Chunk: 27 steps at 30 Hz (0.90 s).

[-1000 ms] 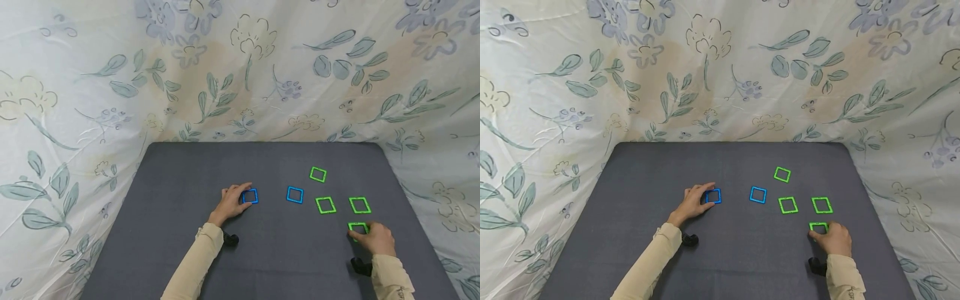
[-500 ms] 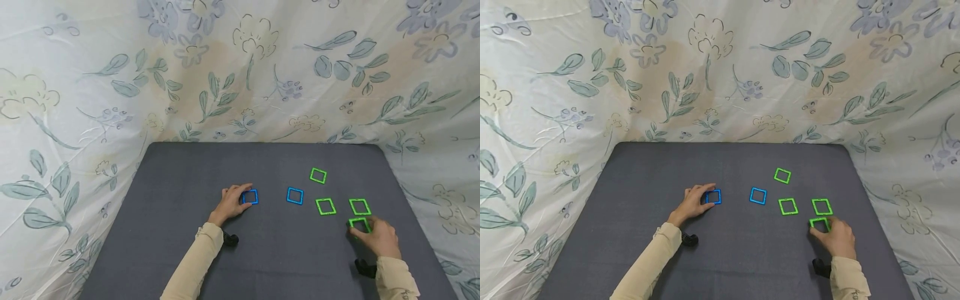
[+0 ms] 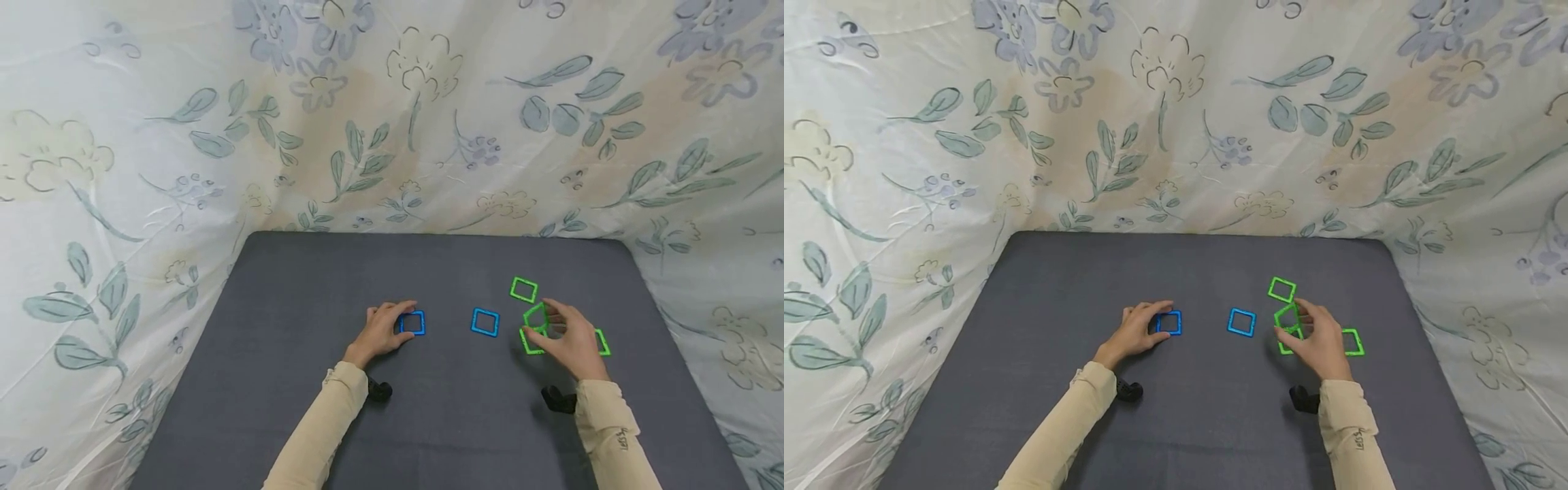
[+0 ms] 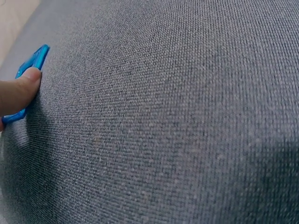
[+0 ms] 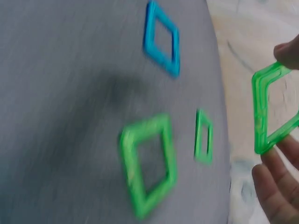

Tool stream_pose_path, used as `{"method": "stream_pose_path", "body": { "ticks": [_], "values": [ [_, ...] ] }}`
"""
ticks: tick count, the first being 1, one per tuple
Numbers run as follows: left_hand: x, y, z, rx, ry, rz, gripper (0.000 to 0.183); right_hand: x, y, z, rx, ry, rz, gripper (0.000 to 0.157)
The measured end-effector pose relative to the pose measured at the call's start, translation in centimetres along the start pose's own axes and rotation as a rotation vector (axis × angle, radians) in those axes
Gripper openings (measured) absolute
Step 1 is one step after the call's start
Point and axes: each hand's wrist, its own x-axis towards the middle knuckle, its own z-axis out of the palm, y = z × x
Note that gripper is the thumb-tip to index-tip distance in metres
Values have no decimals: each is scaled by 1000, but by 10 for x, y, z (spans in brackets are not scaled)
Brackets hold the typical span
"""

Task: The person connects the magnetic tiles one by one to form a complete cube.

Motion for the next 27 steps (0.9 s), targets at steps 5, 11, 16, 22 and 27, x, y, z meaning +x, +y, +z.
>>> {"method": "stream_pose_path", "body": {
  "ticks": [5,11,16,22,27],
  "values": [
    [0,3,-2,-25,-9,-2,66,22,-25,21,78,-58,-72,70],
    [1,3,-4,-19,-13,-13,66,39,-48,47,155,-123,-116,69],
    [2,1,-4,1,-26,-26,67,43,-60,72,210,-166,-153,70],
    [-2,-2,-4,34,-25,-14,67,36,-70,101,266,-233,-178,70],
    [-5,-2,-7,19,-32,-2,66,34,-77,120,288,-280,-203,69]
  ]
}}
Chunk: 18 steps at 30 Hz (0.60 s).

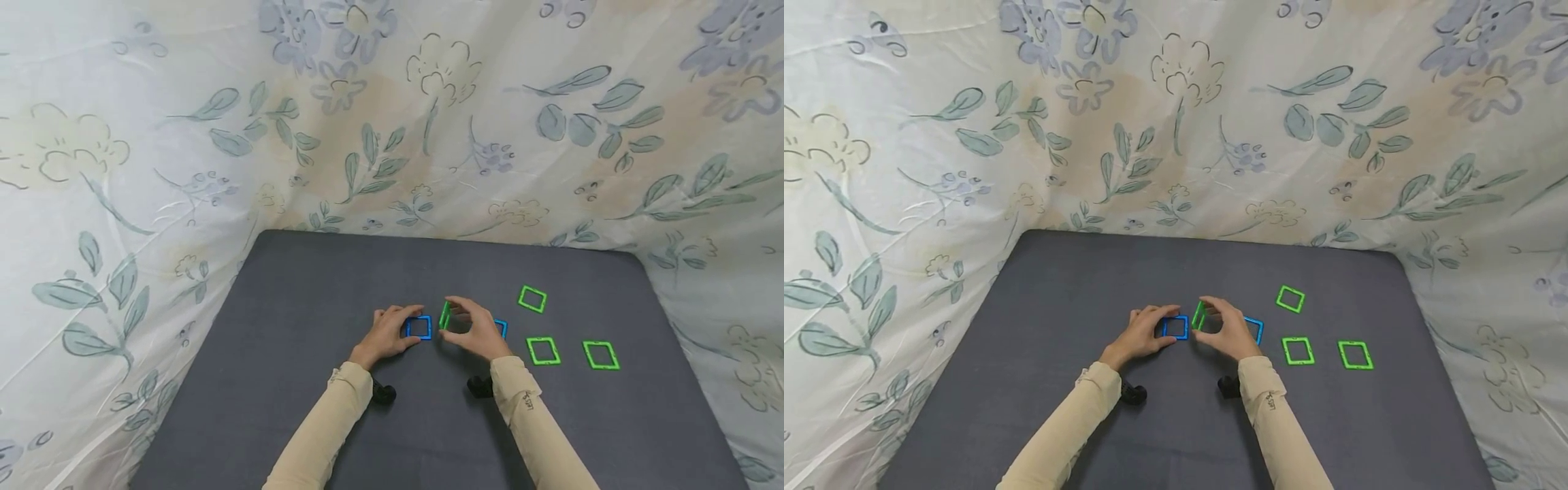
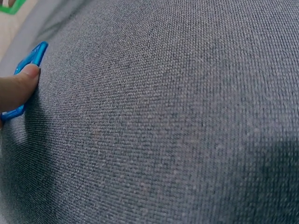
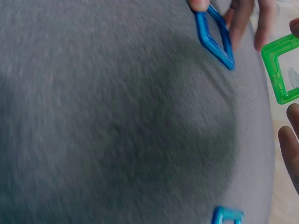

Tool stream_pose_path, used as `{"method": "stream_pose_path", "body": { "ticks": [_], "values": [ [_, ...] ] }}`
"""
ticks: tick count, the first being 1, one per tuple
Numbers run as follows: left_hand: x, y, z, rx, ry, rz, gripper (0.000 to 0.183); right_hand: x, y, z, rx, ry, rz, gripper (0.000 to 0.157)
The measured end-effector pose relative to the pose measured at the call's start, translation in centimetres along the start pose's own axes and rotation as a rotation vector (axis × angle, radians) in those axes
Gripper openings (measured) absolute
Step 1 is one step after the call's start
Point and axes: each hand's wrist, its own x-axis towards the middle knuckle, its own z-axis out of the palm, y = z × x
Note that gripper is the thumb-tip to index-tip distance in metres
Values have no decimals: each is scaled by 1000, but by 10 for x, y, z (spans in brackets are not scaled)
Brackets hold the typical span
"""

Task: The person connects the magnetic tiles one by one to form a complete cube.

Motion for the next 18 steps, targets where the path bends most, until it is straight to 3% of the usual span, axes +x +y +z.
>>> {"method": "stream_pose_path", "body": {
  "ticks": [6,18],
  "values": [
    [0,-2,0,-5,-7,8,67,4,2,14,10,-66,7,70],
    [2,-9,5,24,1,-14,69,10,3,24,21,-127,22,68]
  ]
}}
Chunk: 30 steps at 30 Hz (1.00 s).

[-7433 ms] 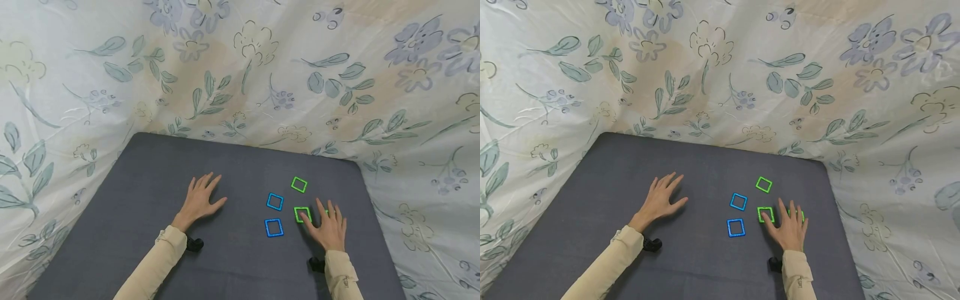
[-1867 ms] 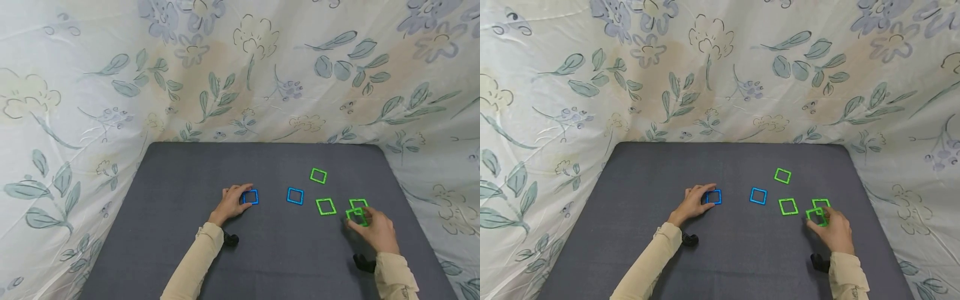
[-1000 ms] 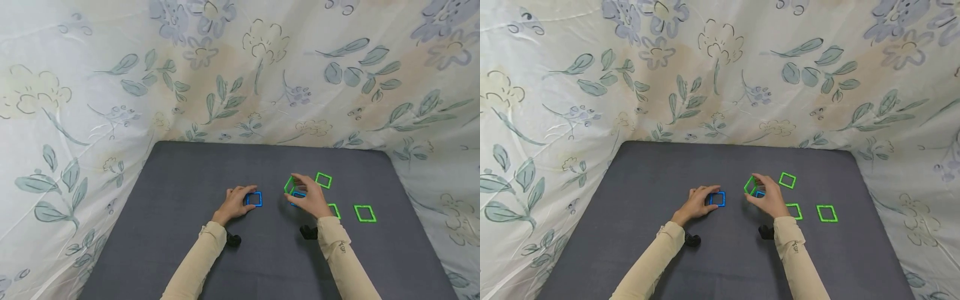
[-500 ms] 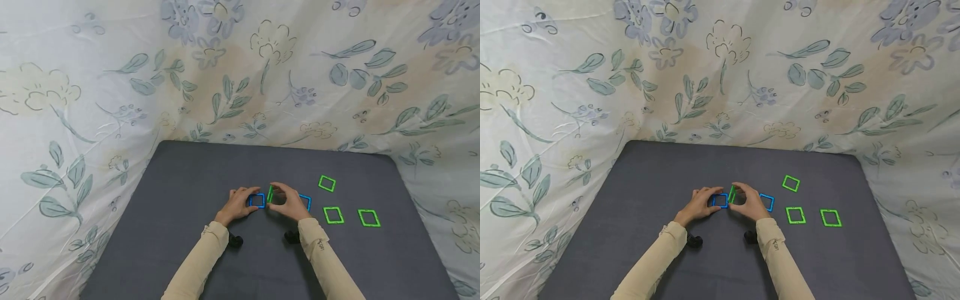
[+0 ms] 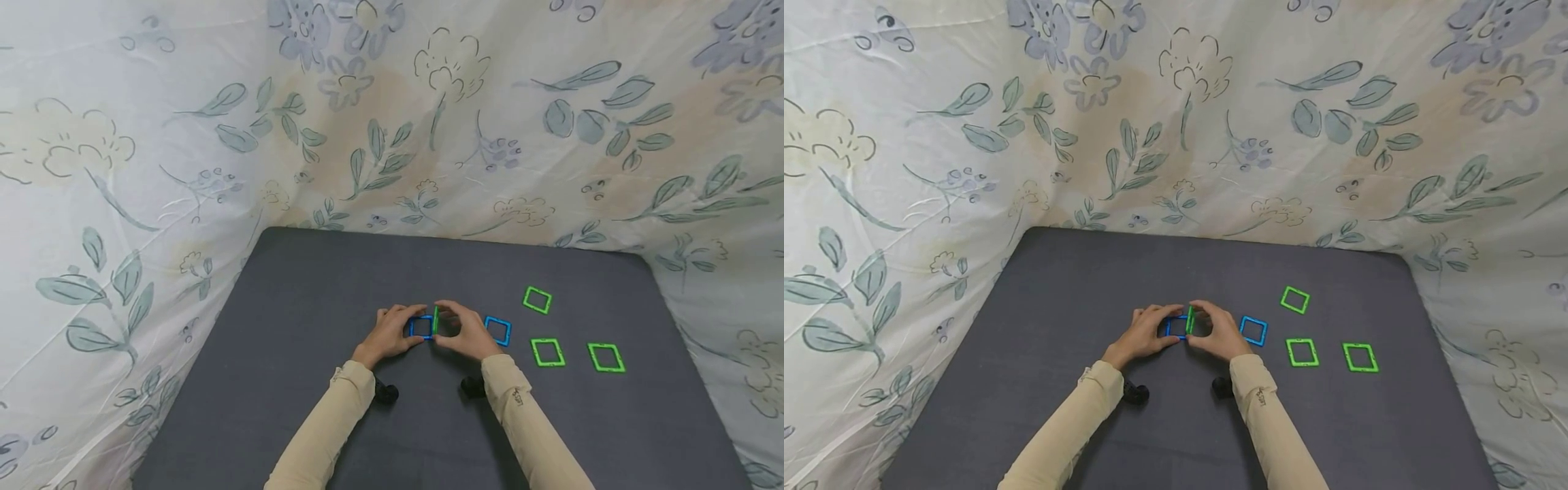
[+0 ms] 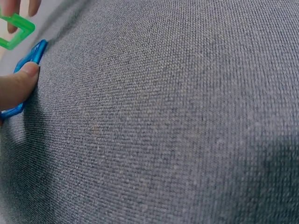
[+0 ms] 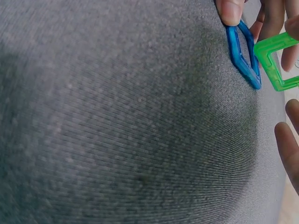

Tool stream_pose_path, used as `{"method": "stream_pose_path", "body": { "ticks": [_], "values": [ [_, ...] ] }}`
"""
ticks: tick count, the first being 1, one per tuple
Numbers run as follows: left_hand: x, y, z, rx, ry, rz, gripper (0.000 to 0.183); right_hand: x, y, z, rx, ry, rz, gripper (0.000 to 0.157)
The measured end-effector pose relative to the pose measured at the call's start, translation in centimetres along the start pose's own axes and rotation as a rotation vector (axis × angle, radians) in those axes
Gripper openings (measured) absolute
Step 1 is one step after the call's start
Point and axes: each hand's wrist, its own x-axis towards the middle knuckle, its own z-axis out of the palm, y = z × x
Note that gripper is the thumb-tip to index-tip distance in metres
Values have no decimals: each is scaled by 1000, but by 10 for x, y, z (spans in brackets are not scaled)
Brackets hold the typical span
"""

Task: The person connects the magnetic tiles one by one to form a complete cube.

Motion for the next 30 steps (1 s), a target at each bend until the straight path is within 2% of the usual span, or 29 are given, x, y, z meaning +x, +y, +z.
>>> {"method": "stream_pose_path", "body": {
  "ticks": [14,30],
  "values": [
    [1,0,-1,12,-5,18,67,4,4,0,21,-43,13,69],
    [3,1,-2,4,-22,-1,68,4,5,-3,-3,-72,24,68]
  ]
}}
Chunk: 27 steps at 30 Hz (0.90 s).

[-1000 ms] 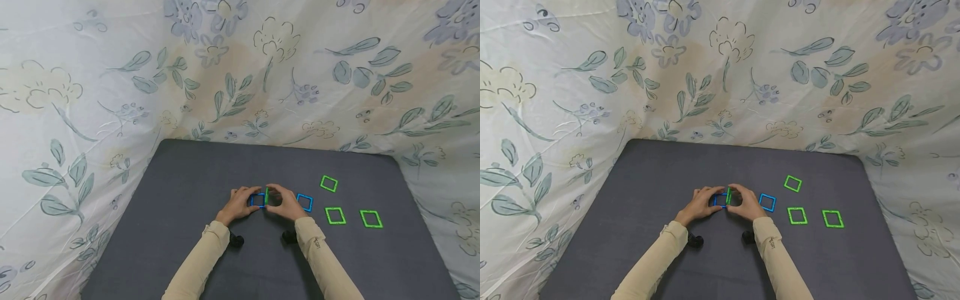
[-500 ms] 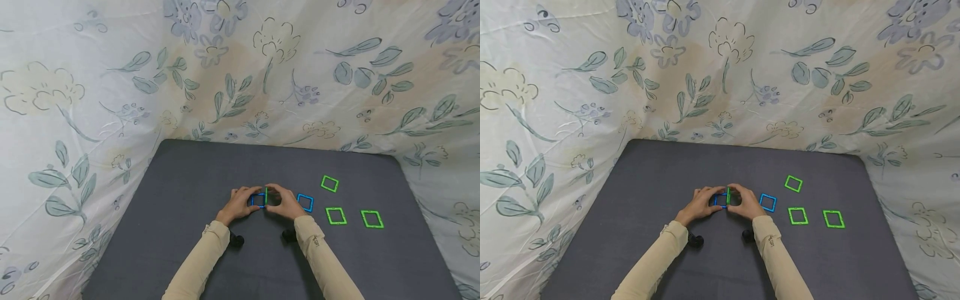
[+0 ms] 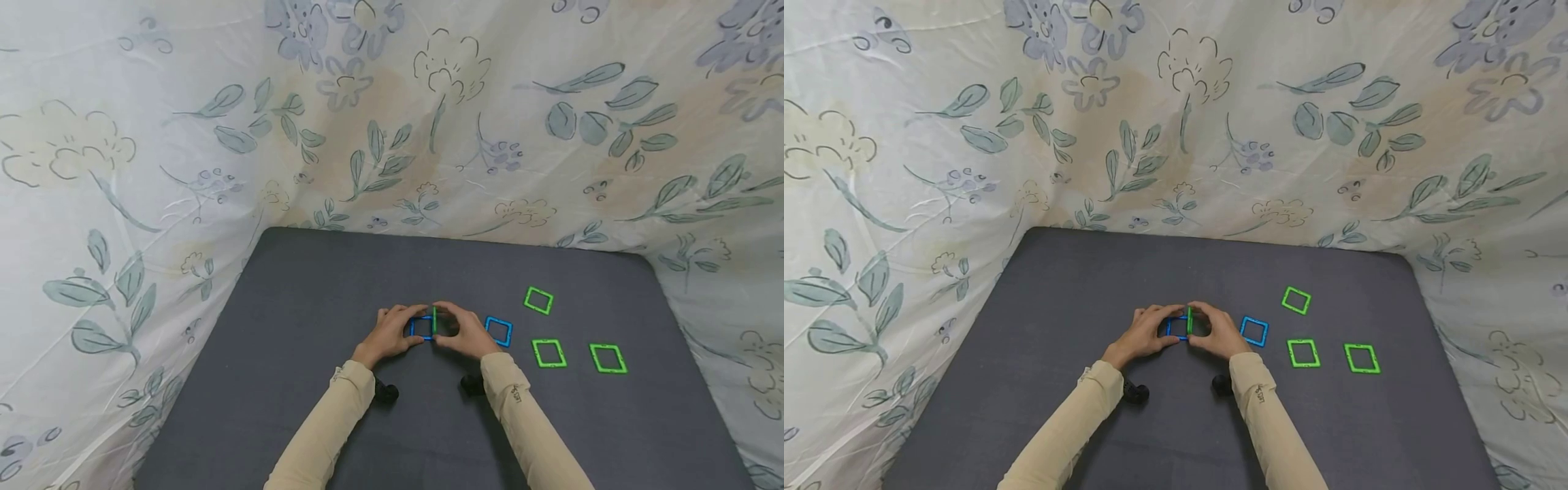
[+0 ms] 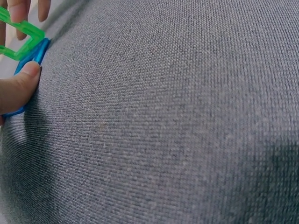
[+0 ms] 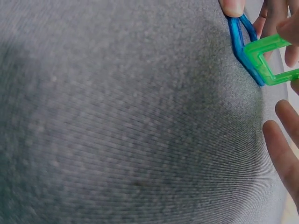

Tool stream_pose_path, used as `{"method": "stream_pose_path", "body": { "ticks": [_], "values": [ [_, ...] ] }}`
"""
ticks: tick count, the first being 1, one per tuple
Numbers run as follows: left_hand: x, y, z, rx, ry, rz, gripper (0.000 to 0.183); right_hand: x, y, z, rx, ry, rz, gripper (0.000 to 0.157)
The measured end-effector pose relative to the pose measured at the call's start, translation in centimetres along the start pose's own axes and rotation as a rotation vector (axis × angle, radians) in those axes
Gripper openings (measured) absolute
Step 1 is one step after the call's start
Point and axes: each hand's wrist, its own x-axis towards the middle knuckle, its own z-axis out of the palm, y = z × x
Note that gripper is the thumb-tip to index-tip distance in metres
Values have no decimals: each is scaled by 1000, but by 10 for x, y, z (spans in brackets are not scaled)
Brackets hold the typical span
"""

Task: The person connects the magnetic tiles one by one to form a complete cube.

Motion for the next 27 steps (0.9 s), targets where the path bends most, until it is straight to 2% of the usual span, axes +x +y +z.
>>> {"method": "stream_pose_path", "body": {
  "ticks": [6,12,16,20,24,27],
  "values": [
    [2,1,-4,17,-26,1,72,0,2,1,-30,21,-8,67],
    [10,-1,-16,55,-80,49,73,0,-1,0,-3,13,5,66],
    [25,-3,-30,89,-132,88,59,1,-2,-1,-8,12,-15,66],
    [45,-3,-42,95,-221,138,42,1,0,-1,0,15,-38,66],
    [66,2,-47,91,-322,191,36,0,2,-1,15,14,-49,66],
    [77,8,-46,86,-391,203,32,-1,2,-1,21,10,-55,68]
  ]
}}
